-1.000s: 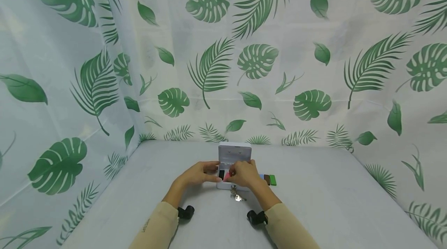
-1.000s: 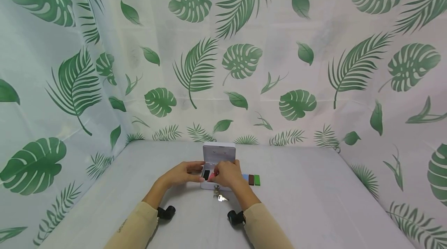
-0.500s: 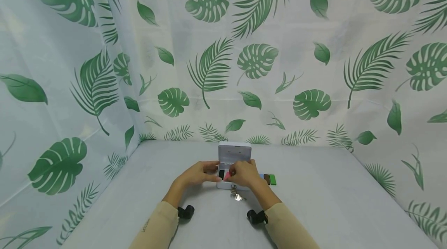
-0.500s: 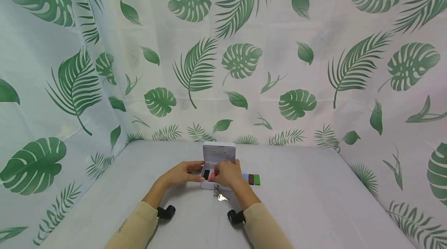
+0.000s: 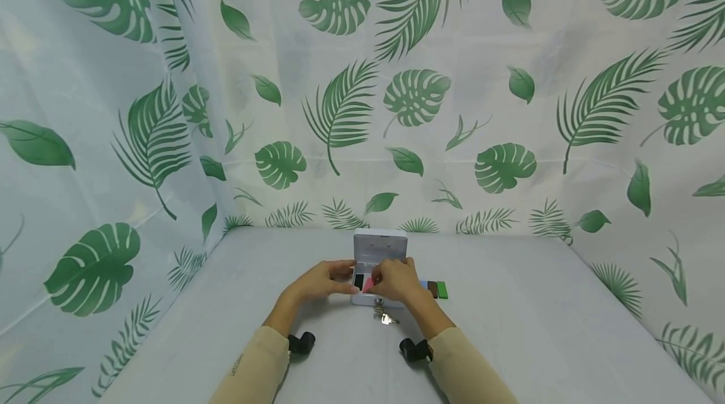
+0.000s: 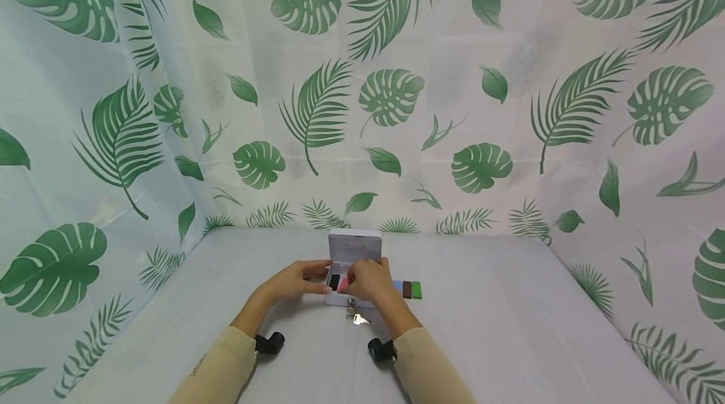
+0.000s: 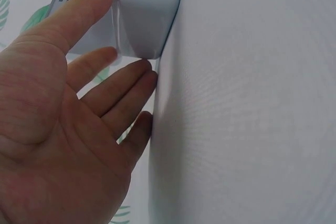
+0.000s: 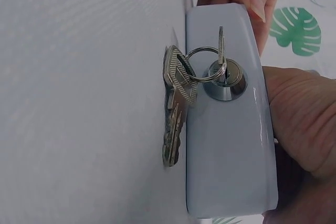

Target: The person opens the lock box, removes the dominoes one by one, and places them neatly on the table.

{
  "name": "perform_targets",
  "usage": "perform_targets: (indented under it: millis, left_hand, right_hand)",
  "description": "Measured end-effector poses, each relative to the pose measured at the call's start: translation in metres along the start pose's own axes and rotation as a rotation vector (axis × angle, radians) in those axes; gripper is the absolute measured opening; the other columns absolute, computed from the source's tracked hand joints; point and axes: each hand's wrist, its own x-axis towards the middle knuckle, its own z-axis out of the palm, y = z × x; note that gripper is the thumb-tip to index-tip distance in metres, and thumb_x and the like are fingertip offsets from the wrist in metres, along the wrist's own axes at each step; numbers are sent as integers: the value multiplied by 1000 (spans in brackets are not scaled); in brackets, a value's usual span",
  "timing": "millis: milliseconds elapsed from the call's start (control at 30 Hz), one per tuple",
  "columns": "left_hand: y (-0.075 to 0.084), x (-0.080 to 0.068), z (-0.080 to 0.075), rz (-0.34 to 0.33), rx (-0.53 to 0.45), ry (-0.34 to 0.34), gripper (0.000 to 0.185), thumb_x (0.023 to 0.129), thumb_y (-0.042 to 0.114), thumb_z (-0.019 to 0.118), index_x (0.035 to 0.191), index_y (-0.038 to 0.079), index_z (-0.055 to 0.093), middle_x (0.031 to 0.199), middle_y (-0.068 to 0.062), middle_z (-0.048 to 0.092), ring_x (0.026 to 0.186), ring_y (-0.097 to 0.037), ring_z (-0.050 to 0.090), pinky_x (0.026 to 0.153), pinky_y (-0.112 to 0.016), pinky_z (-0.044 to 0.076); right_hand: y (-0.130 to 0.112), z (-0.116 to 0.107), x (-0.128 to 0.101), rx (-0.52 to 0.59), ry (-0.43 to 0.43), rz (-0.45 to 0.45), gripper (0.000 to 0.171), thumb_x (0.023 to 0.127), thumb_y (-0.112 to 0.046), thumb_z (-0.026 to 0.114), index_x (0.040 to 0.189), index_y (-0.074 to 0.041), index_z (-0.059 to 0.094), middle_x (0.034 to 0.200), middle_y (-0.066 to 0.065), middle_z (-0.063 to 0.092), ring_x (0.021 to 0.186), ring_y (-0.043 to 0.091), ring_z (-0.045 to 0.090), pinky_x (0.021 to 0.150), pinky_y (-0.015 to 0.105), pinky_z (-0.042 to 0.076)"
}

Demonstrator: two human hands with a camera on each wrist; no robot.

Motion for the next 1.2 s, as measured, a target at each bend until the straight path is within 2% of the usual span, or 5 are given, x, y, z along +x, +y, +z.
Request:
perform_targets:
  millis: [467, 767, 1200]
  left_hand:
    - [-1, -1, -1, 1, 16, 0, 78, 89, 36, 84, 155, 12, 50, 148, -16, 61, 137, -35, 59, 117, -58, 41]
    - [-3, 1, 0, -14, 10, 10, 80, 86, 40, 86, 155, 17, 52, 148, -13, 62, 137, -31, 59, 117, -58, 42]
    - [-5, 1, 0, 3, 9, 9, 78, 87, 37, 85, 154, 15, 52, 147, -15, 61, 137, -34, 59, 117, -59, 41]
  right_hand:
    - [1, -1, -4, 4, 9, -7, 19, 85, -35, 86, 78, -20, 75, 63, -12, 62, 71, 13, 54, 104, 60, 36]
    - [2, -2, -6, -5, 37, -18, 25, 84, -39, 87, 74, -22, 72, 61, -13, 60, 69, 11, 53, 94, 53, 37]
    - [0, -7, -6, 0, 58, -39, 23, 84, -36, 87, 73, -22, 71, 63, -14, 59, 70, 11, 52, 95, 55, 41]
